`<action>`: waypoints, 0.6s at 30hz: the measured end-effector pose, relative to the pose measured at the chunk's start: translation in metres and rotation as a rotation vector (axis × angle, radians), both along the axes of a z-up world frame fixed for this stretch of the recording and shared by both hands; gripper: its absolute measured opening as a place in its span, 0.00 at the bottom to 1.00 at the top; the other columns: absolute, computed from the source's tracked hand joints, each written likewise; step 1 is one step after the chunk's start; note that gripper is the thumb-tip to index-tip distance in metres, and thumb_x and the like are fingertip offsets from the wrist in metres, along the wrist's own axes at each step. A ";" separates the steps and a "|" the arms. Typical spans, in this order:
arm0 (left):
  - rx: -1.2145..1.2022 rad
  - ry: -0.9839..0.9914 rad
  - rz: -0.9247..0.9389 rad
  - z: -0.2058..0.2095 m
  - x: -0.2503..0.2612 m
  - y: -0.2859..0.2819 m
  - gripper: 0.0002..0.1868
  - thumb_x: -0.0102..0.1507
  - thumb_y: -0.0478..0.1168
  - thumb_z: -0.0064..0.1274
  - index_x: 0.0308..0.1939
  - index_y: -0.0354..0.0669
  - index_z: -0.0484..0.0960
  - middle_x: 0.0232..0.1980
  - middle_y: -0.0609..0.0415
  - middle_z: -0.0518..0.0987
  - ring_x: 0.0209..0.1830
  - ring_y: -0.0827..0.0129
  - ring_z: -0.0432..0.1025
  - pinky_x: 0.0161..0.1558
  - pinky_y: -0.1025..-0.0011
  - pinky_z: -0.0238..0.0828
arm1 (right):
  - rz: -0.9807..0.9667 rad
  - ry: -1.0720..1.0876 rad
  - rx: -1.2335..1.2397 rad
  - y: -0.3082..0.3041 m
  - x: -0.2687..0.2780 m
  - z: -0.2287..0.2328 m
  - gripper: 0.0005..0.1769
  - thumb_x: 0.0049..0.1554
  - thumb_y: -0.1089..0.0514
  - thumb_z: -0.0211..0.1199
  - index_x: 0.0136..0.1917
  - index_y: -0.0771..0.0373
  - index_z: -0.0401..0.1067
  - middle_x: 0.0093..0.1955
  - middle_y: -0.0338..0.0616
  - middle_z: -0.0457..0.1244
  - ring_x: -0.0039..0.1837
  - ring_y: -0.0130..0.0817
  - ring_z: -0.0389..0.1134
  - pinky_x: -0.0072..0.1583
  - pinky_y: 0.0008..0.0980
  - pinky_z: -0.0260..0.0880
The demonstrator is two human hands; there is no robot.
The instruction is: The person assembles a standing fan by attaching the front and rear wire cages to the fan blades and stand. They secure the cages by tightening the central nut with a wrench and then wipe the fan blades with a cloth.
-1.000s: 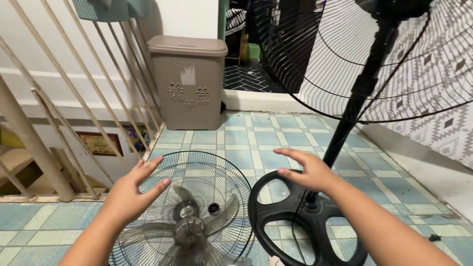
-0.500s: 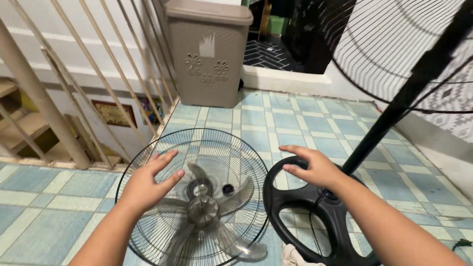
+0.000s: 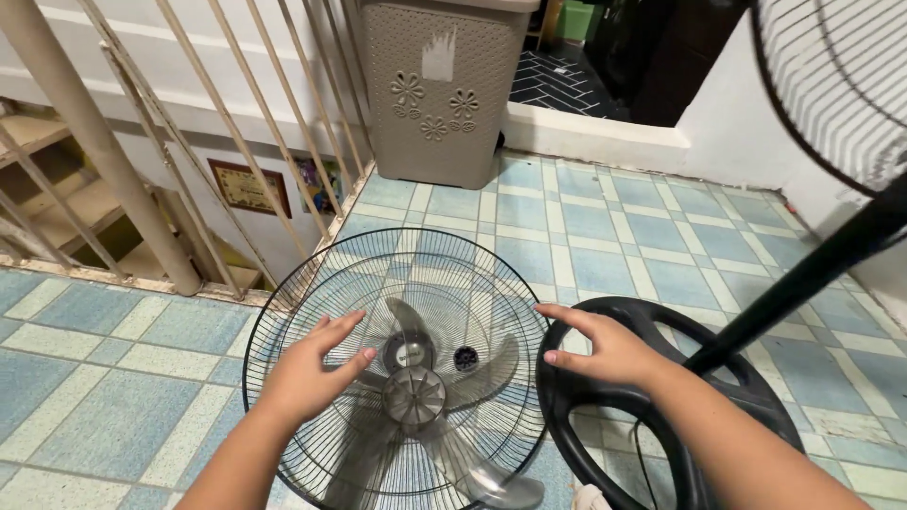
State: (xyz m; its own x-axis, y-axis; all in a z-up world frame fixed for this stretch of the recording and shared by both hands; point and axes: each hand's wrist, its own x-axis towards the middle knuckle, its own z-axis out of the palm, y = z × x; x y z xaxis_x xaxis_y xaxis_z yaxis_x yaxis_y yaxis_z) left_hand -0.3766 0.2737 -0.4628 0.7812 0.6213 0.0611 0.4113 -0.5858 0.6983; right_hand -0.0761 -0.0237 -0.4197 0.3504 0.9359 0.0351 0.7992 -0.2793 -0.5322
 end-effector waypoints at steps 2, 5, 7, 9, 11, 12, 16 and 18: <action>-0.030 0.021 0.003 -0.008 0.002 0.002 0.39 0.54 0.65 0.58 0.70 0.74 0.72 0.75 0.67 0.68 0.83 0.66 0.47 0.74 0.55 0.53 | -0.006 0.022 -0.043 0.008 0.002 -0.011 0.45 0.50 0.41 0.70 0.77 0.51 0.59 0.77 0.47 0.59 0.78 0.42 0.58 0.74 0.42 0.56; -0.078 0.091 0.023 -0.022 0.007 0.003 0.39 0.54 0.65 0.57 0.71 0.77 0.71 0.76 0.71 0.66 0.83 0.69 0.47 0.73 0.54 0.54 | 0.061 0.063 -0.026 0.021 0.004 -0.027 0.45 0.51 0.41 0.68 0.77 0.52 0.58 0.77 0.47 0.58 0.78 0.43 0.58 0.74 0.42 0.56; -0.078 0.153 0.036 -0.032 0.010 0.002 0.37 0.55 0.66 0.56 0.69 0.77 0.71 0.76 0.73 0.66 0.84 0.70 0.47 0.73 0.54 0.54 | 0.037 0.048 -0.065 0.026 0.005 -0.038 0.44 0.51 0.40 0.68 0.77 0.51 0.59 0.77 0.46 0.59 0.78 0.42 0.59 0.74 0.41 0.57; -0.116 0.076 0.005 -0.042 0.012 0.003 0.37 0.55 0.64 0.58 0.69 0.73 0.72 0.76 0.70 0.67 0.83 0.66 0.46 0.74 0.55 0.53 | 0.044 0.055 -0.078 0.033 0.008 -0.045 0.44 0.51 0.40 0.68 0.76 0.51 0.59 0.77 0.46 0.59 0.78 0.42 0.58 0.74 0.42 0.57; -0.129 0.058 -0.006 -0.054 0.011 0.005 0.37 0.55 0.63 0.59 0.69 0.71 0.72 0.76 0.70 0.67 0.83 0.64 0.46 0.75 0.55 0.51 | 0.081 0.086 -0.068 0.038 0.009 -0.054 0.44 0.51 0.40 0.68 0.77 0.52 0.59 0.77 0.47 0.58 0.78 0.44 0.58 0.74 0.43 0.56; -0.125 0.078 -0.002 -0.060 0.012 0.007 0.37 0.55 0.63 0.59 0.69 0.71 0.72 0.76 0.70 0.66 0.83 0.64 0.46 0.75 0.56 0.51 | 0.068 0.085 -0.093 0.041 0.009 -0.059 0.44 0.51 0.40 0.68 0.77 0.51 0.59 0.77 0.47 0.58 0.78 0.44 0.57 0.74 0.43 0.55; -0.144 0.094 -0.007 -0.081 0.017 0.012 0.37 0.56 0.61 0.60 0.70 0.70 0.71 0.77 0.69 0.63 0.83 0.61 0.45 0.76 0.55 0.48 | 0.063 0.094 -0.151 0.049 0.005 -0.079 0.43 0.51 0.39 0.69 0.76 0.50 0.61 0.77 0.47 0.58 0.78 0.45 0.56 0.75 0.44 0.55; -0.101 0.169 -0.033 -0.092 0.019 0.011 0.37 0.56 0.62 0.60 0.70 0.70 0.70 0.77 0.71 0.65 0.83 0.62 0.46 0.76 0.56 0.50 | 0.080 0.107 -0.174 0.053 0.002 -0.090 0.43 0.51 0.39 0.69 0.76 0.50 0.61 0.77 0.47 0.58 0.78 0.45 0.57 0.75 0.44 0.55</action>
State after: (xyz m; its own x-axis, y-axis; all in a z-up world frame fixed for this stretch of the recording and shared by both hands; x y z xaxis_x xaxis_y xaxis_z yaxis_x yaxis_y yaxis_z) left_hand -0.3572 0.2850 -0.5546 0.7949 0.5917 -0.1343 0.5098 -0.5314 0.6765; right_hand -0.0737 0.0289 -0.5101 0.2680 0.9496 -0.1625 0.7640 -0.3122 -0.5646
